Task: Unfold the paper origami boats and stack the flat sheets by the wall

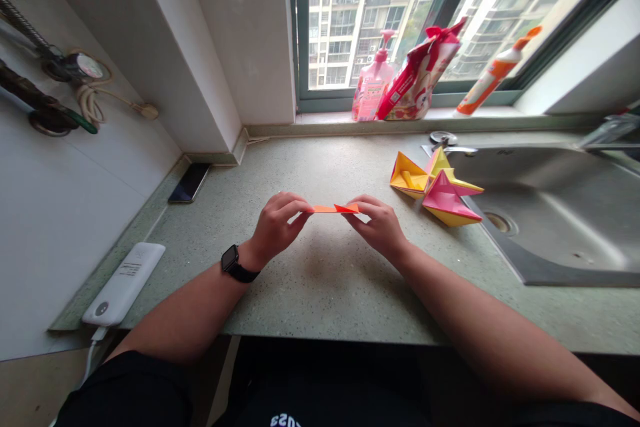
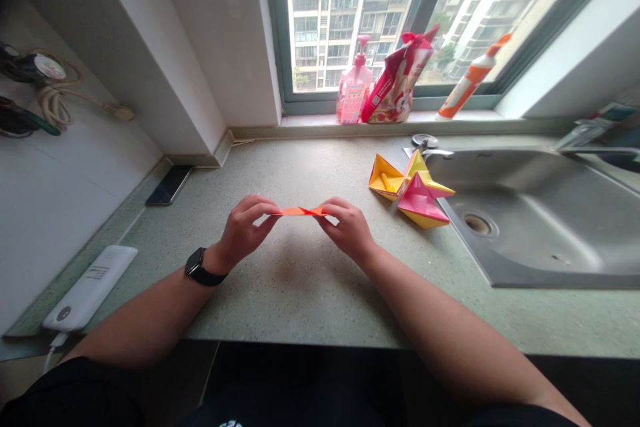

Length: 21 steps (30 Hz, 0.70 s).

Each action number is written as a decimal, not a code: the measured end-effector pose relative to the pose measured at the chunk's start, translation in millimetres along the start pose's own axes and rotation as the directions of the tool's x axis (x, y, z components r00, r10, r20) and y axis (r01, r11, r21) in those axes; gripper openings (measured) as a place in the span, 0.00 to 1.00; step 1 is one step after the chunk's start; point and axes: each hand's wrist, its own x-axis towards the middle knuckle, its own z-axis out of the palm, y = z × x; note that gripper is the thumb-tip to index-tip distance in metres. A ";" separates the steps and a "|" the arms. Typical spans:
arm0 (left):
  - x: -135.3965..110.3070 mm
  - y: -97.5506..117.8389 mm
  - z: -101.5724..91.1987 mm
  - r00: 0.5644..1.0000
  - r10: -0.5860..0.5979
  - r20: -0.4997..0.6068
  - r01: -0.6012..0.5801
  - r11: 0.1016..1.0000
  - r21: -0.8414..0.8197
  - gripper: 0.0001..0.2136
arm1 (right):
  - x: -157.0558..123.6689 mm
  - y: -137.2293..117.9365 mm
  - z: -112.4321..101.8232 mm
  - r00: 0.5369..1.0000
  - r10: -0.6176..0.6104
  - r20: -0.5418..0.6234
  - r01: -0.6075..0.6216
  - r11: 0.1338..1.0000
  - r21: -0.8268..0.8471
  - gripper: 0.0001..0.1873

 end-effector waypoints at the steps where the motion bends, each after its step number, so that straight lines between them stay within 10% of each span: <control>1: -0.1 -1.2 -0.1 1.000 -0.012 0.010 0.012 1.000 0.007 0.02 | 0.0 0.5 0.5 1.000 -0.013 -0.013 0.013 1.000 0.011 0.09; 15: -4.4 -15.6 6.2 0.979 -0.037 0.199 0.006 0.988 0.156 0.04 | -3.8 14.5 1.7 0.999 -0.042 0.024 0.045 0.987 -0.153 0.19; 21: -4.9 -25.1 11.1 0.884 -0.170 0.435 0.049 0.960 0.276 0.06 | -3.8 15.0 3.6 0.977 -0.033 0.212 0.099 0.947 -0.305 0.16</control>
